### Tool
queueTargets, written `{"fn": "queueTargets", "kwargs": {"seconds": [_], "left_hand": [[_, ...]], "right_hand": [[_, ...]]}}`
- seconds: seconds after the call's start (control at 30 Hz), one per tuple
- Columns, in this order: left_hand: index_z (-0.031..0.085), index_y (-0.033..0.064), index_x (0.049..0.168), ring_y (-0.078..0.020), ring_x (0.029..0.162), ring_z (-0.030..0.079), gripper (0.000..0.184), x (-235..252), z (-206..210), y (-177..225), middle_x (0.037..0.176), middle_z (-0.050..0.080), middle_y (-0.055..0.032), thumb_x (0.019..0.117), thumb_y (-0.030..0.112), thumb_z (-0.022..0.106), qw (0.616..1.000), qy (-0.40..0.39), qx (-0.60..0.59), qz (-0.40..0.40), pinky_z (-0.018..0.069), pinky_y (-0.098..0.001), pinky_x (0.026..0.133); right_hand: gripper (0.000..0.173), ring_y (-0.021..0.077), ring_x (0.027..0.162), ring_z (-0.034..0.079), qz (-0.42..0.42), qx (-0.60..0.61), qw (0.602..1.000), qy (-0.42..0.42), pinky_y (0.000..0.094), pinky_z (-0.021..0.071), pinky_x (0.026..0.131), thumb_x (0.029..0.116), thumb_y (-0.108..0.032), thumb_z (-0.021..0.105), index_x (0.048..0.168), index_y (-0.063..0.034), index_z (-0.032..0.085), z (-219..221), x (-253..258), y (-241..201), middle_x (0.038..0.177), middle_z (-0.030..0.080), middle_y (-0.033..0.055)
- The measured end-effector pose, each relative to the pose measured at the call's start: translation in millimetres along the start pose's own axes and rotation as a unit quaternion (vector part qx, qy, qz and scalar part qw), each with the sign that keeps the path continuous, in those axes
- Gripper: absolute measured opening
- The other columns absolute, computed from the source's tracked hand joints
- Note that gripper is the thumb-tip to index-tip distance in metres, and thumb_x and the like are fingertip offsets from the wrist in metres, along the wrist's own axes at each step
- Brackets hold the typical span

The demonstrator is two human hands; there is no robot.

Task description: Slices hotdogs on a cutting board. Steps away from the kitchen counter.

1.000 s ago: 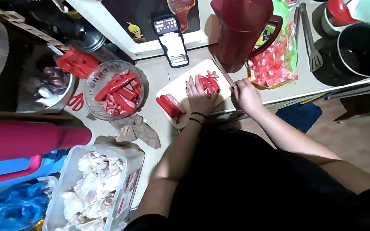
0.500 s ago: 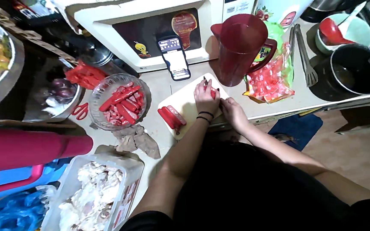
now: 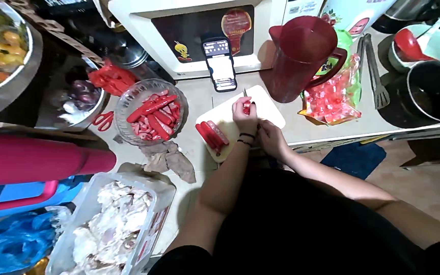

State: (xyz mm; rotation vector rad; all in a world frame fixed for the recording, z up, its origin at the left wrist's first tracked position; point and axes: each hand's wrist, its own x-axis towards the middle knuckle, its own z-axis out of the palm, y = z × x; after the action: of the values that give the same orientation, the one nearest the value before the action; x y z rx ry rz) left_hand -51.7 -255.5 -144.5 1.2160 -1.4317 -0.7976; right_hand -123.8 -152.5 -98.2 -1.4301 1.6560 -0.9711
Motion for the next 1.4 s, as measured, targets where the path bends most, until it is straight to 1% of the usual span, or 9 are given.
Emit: {"fn": "queueTargets", "kwargs": {"seconds": [0.17, 0.4, 0.57, 0.73, 0.83, 0.97, 1.07, 1.23, 1.4], "left_hand": [[0.053, -0.0063, 0.134, -0.0130, 0.090, 0.064, 0.035, 11.4, -30.1, 53.7, 0.111, 0.064, -0.0130, 0.1068, 0.003, 0.033, 0.926, 0.083, -0.276, -0.245, 0.0553, -0.0276, 0.079], [0.055, 0.0089, 0.107, -0.0227, 0.092, 0.069, 0.036, 49.2, -79.1, 45.1, 0.096, 0.066, -0.0096, 0.1077, 0.033, 0.029, 0.685, 0.115, -0.675, -0.250, 0.0594, -0.0394, 0.086], [0.053, 0.0087, 0.110, -0.0264, 0.096, 0.068, 0.045, 78.0, -170.0, 44.1, 0.099, 0.066, -0.0118, 0.1071, 0.039, 0.020, 0.751, 0.193, -0.621, -0.117, 0.0588, -0.0451, 0.088], [0.049, -0.0056, 0.128, -0.0113, 0.087, 0.063, 0.033, 102.1, -252.6, -6.0, 0.104, 0.062, -0.0074, 0.1093, 0.009, 0.026, 0.912, 0.328, -0.239, 0.063, 0.0559, -0.0272, 0.080], [0.064, -0.0027, 0.114, -0.0051, 0.078, 0.061, 0.030, 104.5, -263.0, -27.1, 0.094, 0.065, -0.0024, 0.1087, 0.016, 0.042, 0.933, 0.354, -0.060, -0.008, 0.0528, -0.0234, 0.074], [0.059, -0.0134, 0.124, -0.0167, 0.108, 0.066, 0.049, 109.8, -269.1, -18.4, 0.118, 0.069, -0.0186, 0.1121, 0.016, 0.022, 0.927, 0.366, -0.083, -0.001, 0.0500, -0.0291, 0.100], [0.055, -0.0144, 0.127, -0.0175, 0.109, 0.064, 0.047, 108.5, -259.7, 6.9, 0.120, 0.066, -0.0201, 0.1117, 0.014, 0.021, 0.916, 0.390, -0.083, 0.049, 0.0496, -0.0283, 0.099], [0.055, -0.0181, 0.126, -0.0200, 0.111, 0.064, 0.035, 45.8, -154.0, 57.6, 0.122, 0.065, -0.0256, 0.0997, 0.002, 0.044, 0.985, 0.023, 0.108, 0.130, 0.0507, -0.0318, 0.099], [0.049, 0.0105, 0.153, -0.0473, 0.143, 0.040, 0.072, -8.0, -44.4, 28.7, 0.161, 0.038, -0.0214, 0.0919, 0.043, 0.070, 0.854, -0.340, 0.362, 0.155, 0.0373, -0.0632, 0.110]], "right_hand": [[0.042, 0.0309, 0.108, 0.066, -0.051, -0.069, 0.996, -0.012, 0.0433, 0.0566, 0.092, 0.1061, -0.004, 0.046, 0.147, 0.0036, 0.053, 8.0, -2.4, -38.9, 0.128, 0.062, 0.0231], [0.041, 0.0169, 0.079, 0.061, -0.200, -0.061, 0.976, 0.066, 0.0300, 0.0555, 0.069, 0.1013, 0.000, 0.049, 0.141, 0.0034, 0.059, 1.2, -2.4, -48.4, 0.106, 0.063, 0.0155], [0.042, 0.0076, 0.065, 0.056, -0.141, 0.000, 0.986, 0.087, 0.0241, 0.0500, 0.055, 0.1049, -0.009, 0.043, 0.144, -0.0018, 0.059, -32.8, -4.7, -32.0, 0.111, 0.064, 0.0125], [0.042, 0.0071, 0.064, 0.057, -0.088, 0.001, 0.989, 0.117, 0.0240, 0.0520, 0.055, 0.1042, -0.009, 0.043, 0.141, -0.0001, 0.060, -56.1, -13.8, -6.8, 0.107, 0.064, 0.0116], [0.042, 0.0070, 0.064, 0.056, -0.076, 0.000, 0.990, 0.122, 0.0233, 0.0508, 0.054, 0.1044, -0.009, 0.043, 0.142, -0.0009, 0.059, -58.4, -17.0, -0.4, 0.105, 0.062, 0.0109], [0.043, 0.0029, 0.075, 0.056, -0.081, -0.005, 0.990, 0.114, 0.0173, 0.0479, 0.064, 0.1042, -0.009, 0.043, 0.143, -0.0011, 0.059, -59.1, -22.1, 0.9, 0.108, 0.064, 0.0086], [0.041, 0.0028, 0.075, 0.056, -0.088, -0.010, 0.990, 0.108, 0.0160, 0.0473, 0.064, 0.1047, -0.009, 0.044, 0.142, -0.0007, 0.060, -59.1, -23.7, 6.7, 0.107, 0.064, 0.0093], [0.034, 0.0080, 0.060, 0.057, 0.045, 0.044, 0.995, 0.071, 0.0252, 0.0521, 0.053, 0.1078, -0.014, 0.050, 0.138, -0.0009, 0.058, -59.4, -23.3, 14.7, 0.102, 0.063, 0.0116], [0.032, 0.0103, 0.053, 0.056, 0.081, 0.088, 0.991, 0.062, 0.0282, 0.0546, 0.048, 0.1049, -0.010, 0.055, 0.136, -0.0023, 0.054, -62.9, -25.8, 25.2, 0.101, 0.061, 0.0098]]}}
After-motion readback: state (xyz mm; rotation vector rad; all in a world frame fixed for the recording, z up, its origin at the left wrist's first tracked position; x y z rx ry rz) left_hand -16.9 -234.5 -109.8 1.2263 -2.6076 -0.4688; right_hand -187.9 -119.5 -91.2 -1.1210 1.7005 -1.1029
